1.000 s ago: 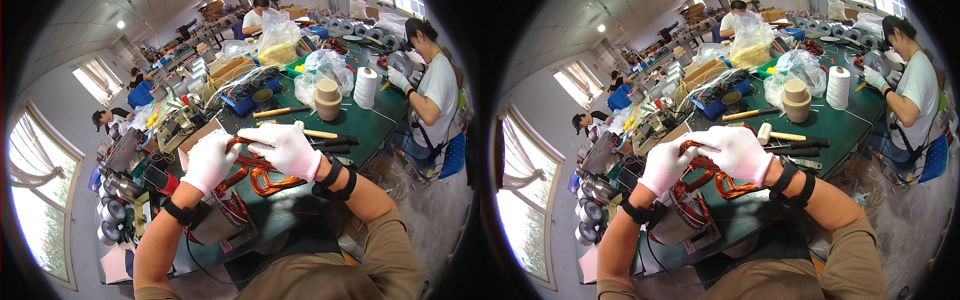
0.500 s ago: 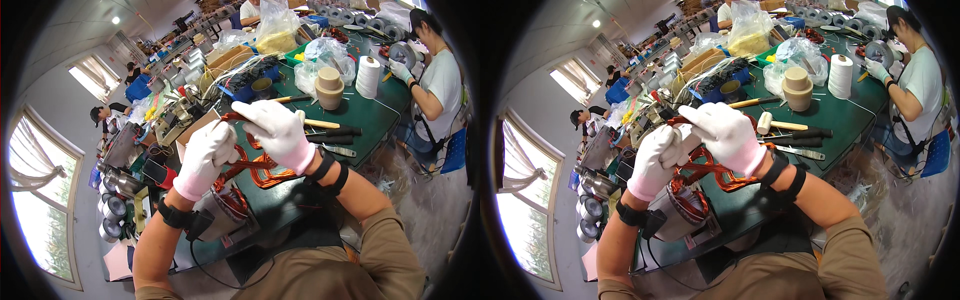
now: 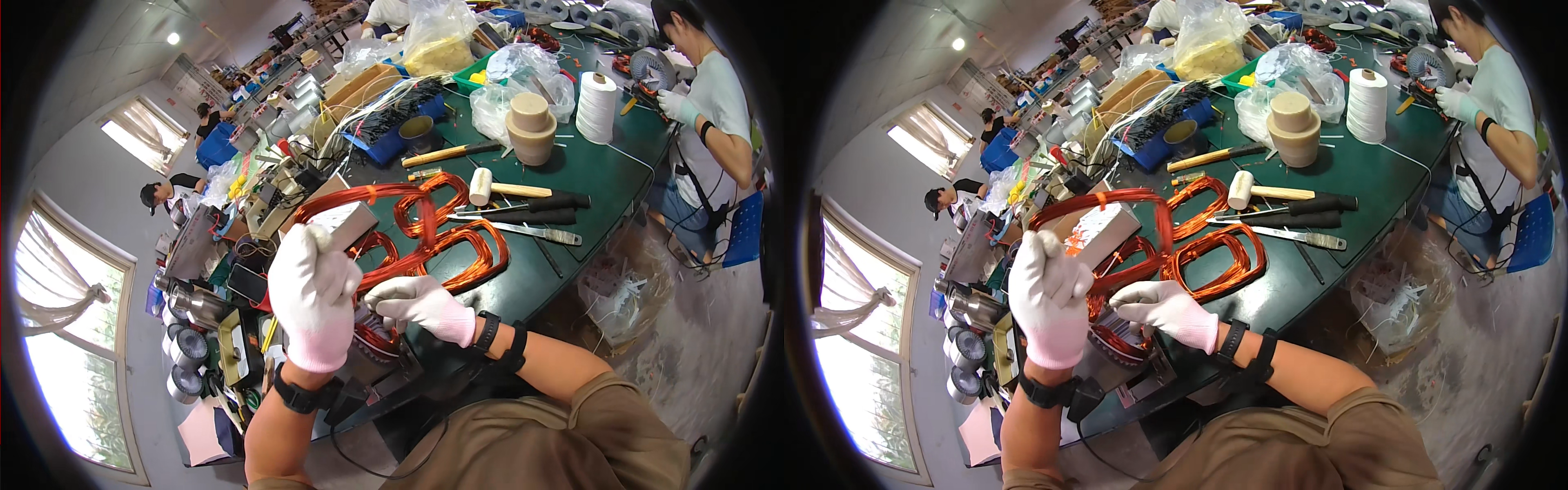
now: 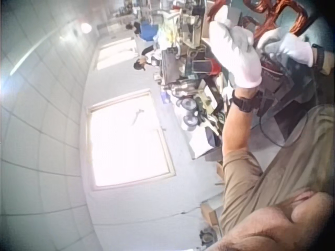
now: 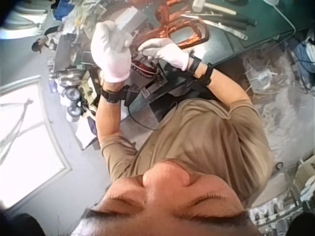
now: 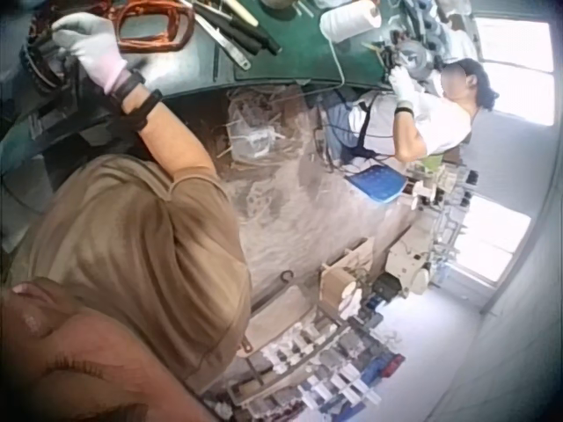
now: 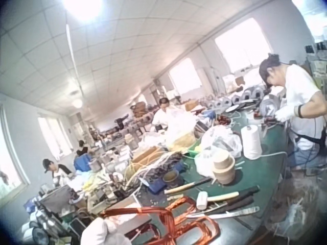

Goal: Inserting copper wire coils into the slots of an electric motor stator using a hand tool.

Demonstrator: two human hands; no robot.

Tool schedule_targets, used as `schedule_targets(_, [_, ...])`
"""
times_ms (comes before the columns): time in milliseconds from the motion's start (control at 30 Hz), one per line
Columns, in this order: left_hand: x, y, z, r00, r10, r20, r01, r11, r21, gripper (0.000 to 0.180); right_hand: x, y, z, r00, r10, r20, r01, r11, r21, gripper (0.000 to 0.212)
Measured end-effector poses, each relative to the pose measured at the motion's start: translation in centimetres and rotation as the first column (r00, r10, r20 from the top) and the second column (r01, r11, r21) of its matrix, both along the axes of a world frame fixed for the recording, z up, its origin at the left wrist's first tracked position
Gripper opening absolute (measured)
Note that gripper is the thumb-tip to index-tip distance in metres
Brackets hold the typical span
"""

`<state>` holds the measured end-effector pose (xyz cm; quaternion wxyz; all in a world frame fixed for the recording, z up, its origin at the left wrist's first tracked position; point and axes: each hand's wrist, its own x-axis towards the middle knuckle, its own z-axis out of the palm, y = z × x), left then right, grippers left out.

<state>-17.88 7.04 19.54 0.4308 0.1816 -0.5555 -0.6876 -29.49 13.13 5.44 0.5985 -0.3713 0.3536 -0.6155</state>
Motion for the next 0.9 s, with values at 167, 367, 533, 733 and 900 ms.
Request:
schedule_targets(167, [1.6, 1.2, -0.8, 0.998, 0.067, -0.006, -0.066, 0.996, 0.058, 0.033, -0.2, 0.5, -1.4, 0.999, -0.037, 0.022, 0.037, 0.999, 0.014, 0.025])
schedule_targets(367, [2.5, 4.2, -2.8, 0.978, 0.185, -0.094, -0.195, 0.975, -0.108, 0.036, 0.6, 0.2, -3.7, 0.979, -0.088, 0.184, 0.077, 0.995, 0.066, 0.020])
schedule_targets(533, [3.0, 5.9, -5.1, 0.928, 0.351, -0.128, -0.364, 0.926, -0.104, 0.034, 0.5, 1.4, -3.0, 0.995, -0.097, 0.026, 0.096, 0.994, 0.057, 0.016])
schedule_targets(733, [2.7, 4.4, -6.9, 0.917, 0.323, -0.234, -0.370, 0.908, -0.197, 0.033, 0.9, 1.5, -1.9, 0.966, -0.244, 0.081, 0.230, 0.961, 0.155, 0.014])
schedule_targets(900, [2.0, 4.3, -7.0, 0.892, 0.372, -0.257, -0.432, 0.870, -0.239, 0.035, 1.2, 1.5, -1.6, 0.967, -0.251, 0.045, 0.241, 0.956, 0.167, 0.012])
